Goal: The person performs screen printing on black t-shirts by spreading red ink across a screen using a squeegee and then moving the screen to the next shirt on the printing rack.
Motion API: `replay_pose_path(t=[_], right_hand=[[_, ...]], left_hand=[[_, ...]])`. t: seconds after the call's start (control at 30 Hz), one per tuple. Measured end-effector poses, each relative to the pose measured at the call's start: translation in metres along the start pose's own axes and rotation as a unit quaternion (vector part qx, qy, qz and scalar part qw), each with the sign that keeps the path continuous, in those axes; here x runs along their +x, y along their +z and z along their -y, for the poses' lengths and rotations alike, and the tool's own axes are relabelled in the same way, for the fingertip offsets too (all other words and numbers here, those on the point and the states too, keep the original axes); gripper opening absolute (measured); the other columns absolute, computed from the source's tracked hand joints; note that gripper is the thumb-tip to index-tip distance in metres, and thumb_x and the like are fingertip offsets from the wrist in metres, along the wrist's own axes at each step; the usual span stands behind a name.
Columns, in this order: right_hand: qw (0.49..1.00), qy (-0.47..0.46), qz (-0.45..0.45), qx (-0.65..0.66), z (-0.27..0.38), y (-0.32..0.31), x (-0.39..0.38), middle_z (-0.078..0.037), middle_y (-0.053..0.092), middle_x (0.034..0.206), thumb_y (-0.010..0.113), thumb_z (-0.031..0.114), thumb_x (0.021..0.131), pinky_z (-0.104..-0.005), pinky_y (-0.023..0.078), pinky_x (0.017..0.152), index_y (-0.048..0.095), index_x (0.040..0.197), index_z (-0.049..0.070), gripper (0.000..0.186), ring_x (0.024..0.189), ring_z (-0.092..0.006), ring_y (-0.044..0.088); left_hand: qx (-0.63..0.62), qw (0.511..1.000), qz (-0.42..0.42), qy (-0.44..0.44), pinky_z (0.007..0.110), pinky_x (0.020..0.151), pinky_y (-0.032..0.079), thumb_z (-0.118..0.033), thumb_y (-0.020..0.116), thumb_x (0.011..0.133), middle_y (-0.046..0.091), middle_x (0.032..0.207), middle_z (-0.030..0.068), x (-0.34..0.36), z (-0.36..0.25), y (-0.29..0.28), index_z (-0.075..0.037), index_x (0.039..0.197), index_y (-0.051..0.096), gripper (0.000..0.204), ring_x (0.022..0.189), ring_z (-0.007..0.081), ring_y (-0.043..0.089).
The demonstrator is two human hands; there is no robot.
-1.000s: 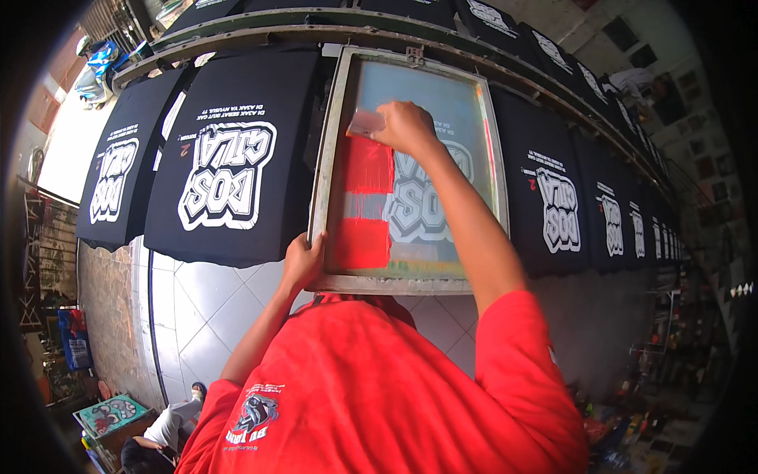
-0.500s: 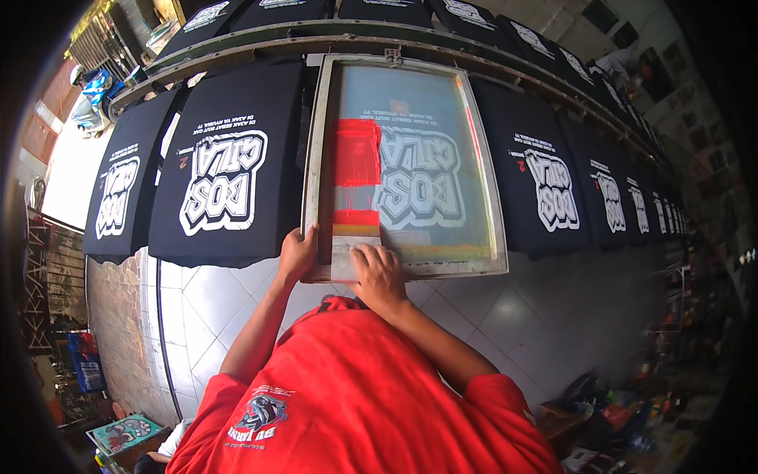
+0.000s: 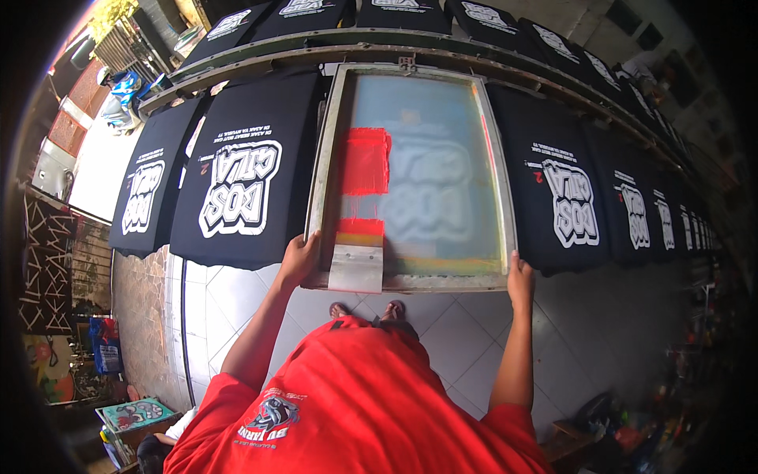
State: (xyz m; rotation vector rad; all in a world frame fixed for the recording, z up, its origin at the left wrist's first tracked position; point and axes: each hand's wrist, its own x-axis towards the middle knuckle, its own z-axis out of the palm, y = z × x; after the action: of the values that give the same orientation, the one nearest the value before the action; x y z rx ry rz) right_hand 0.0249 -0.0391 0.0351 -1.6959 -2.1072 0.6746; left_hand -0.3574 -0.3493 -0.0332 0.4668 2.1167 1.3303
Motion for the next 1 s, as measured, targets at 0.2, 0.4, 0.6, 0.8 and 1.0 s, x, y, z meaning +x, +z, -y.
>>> replay_pose_path(t=[0.2,0.4,0.6,0.8,1.0], right_hand=[[0.988,-0.005,-0.156,-0.001,0.017,0.005,-0.020,-0.030,0.060,0.073,0.040,0.051,0.097,-0.0495,0.041,0.065,0.060,0.078,-0.011,0.067,0.072,-0.0470,0.057],[0.990,0.021,-0.141,-0.009,0.090,0.059,-0.110,-0.029,0.061,0.076,0.040,0.046,0.098,-0.0491,0.041,0.067,0.060,0.081,-0.012,0.064,0.075,-0.0468,0.058],[0.992,-0.042,-0.104,0.061,0.214,0.199,-0.211,-0.028,0.063,0.080,0.038,0.038,0.099,-0.0502,0.045,0.068,0.062,0.083,-0.006,0.053,0.079,-0.0473,0.060],[0.996,-0.003,-0.076,0.046,0.299,0.276,-0.278,-0.026,0.062,0.075,0.041,0.037,0.098,-0.0509,0.044,0.067,0.061,0.076,-0.003,0.050,0.076,-0.0467,0.059],[0.996,0.008,-0.089,0.021,0.323,0.294,-0.295,-0.027,0.063,0.077,0.041,0.037,0.097,-0.0508,0.045,0.069,0.062,0.075,-0.005,0.052,0.077,-0.0467,0.060]], left_hand=[[-0.006,0.998,-0.034,0.047,0.040,0.054,0.042,-0.042,0.056,0.092,0.053,0.056,0.0152,-0.021,-0.031,-0.035,0.005,0.076,0.060,0.050,0.052,0.0221,0.052],[-0.053,0.998,-0.007,0.034,0.031,0.049,0.039,-0.033,0.054,0.095,0.057,0.060,0.0036,-0.021,-0.004,-0.147,0.003,0.088,0.063,0.037,0.054,0.0088,0.047],[-0.044,0.996,-0.064,0.050,0.023,0.046,0.032,-0.033,0.053,0.098,0.051,0.063,-0.0051,0.014,0.109,-0.327,-0.001,0.089,0.062,0.035,0.056,0.0026,0.042],[-0.010,0.998,-0.041,0.043,0.025,0.048,0.026,-0.035,0.050,0.099,0.037,0.060,-0.0068,0.036,0.161,-0.446,-0.008,0.072,0.046,0.038,0.055,0.0034,0.030],[-0.027,0.999,-0.008,0.035,0.025,0.046,0.024,-0.034,0.050,0.099,0.036,0.058,-0.0068,0.056,0.177,-0.469,-0.010,0.071,0.045,0.038,0.053,0.0034,0.029]])
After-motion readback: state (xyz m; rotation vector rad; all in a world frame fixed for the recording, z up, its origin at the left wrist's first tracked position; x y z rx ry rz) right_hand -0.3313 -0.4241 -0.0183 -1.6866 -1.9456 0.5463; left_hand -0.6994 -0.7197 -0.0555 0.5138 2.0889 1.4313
